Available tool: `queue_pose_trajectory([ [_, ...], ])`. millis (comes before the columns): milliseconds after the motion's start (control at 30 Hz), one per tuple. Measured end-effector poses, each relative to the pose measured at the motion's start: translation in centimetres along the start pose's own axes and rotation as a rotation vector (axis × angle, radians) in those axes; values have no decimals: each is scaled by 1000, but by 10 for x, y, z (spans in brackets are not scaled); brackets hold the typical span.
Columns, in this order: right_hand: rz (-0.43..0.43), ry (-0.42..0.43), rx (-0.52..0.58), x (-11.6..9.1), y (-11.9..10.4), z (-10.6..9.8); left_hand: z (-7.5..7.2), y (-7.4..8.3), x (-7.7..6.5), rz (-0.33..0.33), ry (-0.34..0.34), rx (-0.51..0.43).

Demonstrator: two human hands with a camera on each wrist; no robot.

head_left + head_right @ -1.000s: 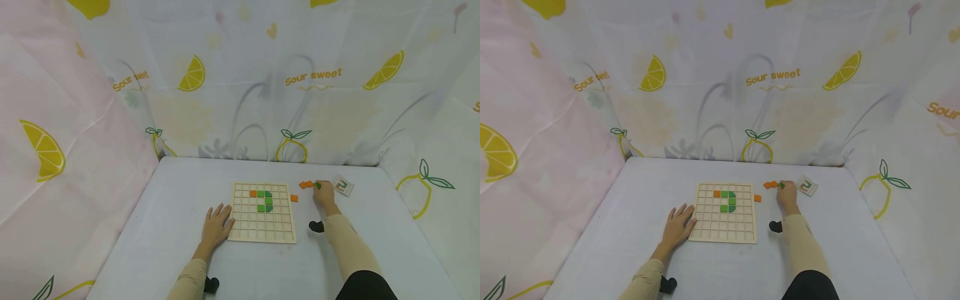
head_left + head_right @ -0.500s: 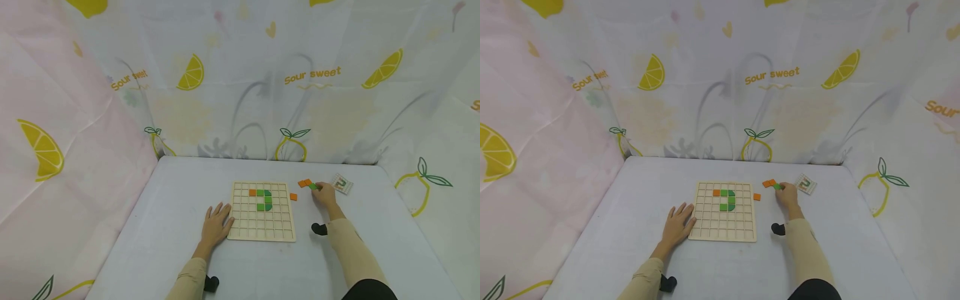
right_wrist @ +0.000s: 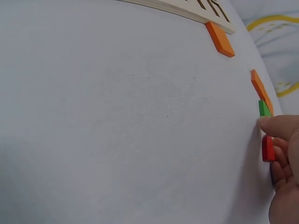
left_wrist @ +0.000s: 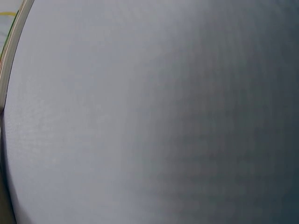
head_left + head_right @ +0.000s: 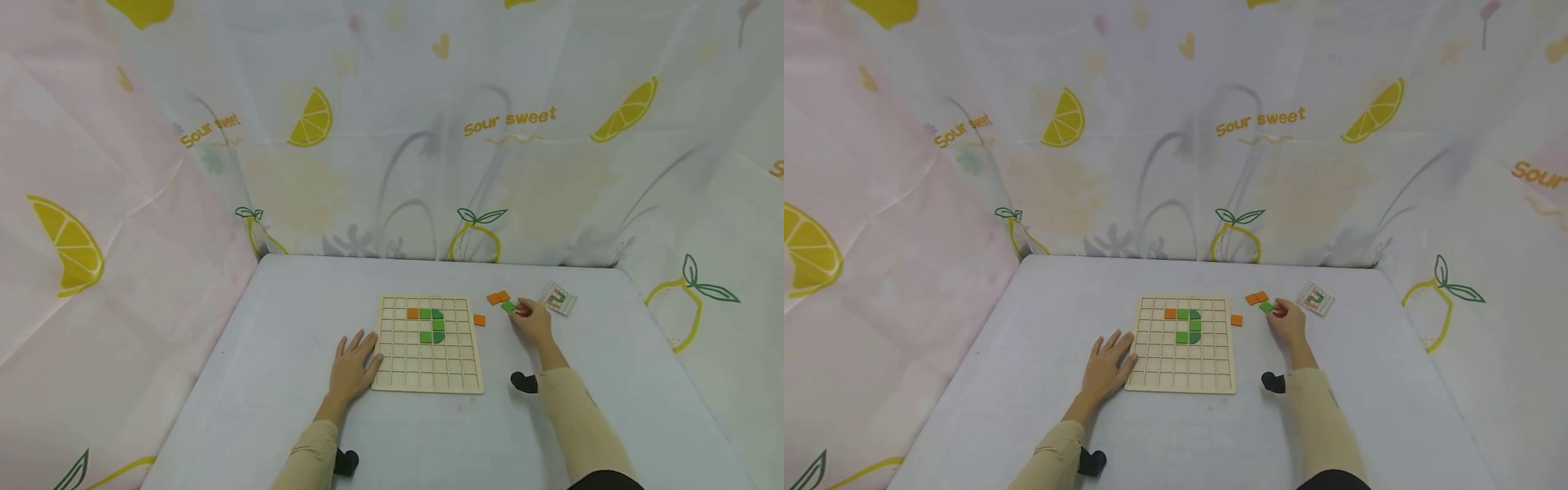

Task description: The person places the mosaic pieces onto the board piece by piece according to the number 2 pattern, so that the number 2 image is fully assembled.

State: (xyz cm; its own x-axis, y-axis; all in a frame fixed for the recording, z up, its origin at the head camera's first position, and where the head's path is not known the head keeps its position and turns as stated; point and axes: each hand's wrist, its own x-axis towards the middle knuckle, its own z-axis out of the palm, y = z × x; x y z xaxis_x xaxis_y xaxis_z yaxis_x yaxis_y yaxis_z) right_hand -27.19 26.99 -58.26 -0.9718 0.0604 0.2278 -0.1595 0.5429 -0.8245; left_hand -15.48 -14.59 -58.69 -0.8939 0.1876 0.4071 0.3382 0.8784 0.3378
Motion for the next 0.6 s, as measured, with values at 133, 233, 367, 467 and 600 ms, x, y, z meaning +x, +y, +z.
queue_pose_trajectory([
  [133, 99, 17, -32, -21, -31, -5, 0, 0, 0, -1, -5, 5],
  [233, 164, 27, -30, -31, -35, -5, 0, 0, 0, 2, -2, 5],
  [367, 186, 88, -23, -38, -38, -1, -1, 0, 0, 3, 6, 2],
  [467, 162, 142, -41, -43, -37, 6, -1, 0, 1, 2, 8, 1],
  [600, 35, 239, -104, -54, -43, 21, -2, 1, 0, 4, 1, 5],
])
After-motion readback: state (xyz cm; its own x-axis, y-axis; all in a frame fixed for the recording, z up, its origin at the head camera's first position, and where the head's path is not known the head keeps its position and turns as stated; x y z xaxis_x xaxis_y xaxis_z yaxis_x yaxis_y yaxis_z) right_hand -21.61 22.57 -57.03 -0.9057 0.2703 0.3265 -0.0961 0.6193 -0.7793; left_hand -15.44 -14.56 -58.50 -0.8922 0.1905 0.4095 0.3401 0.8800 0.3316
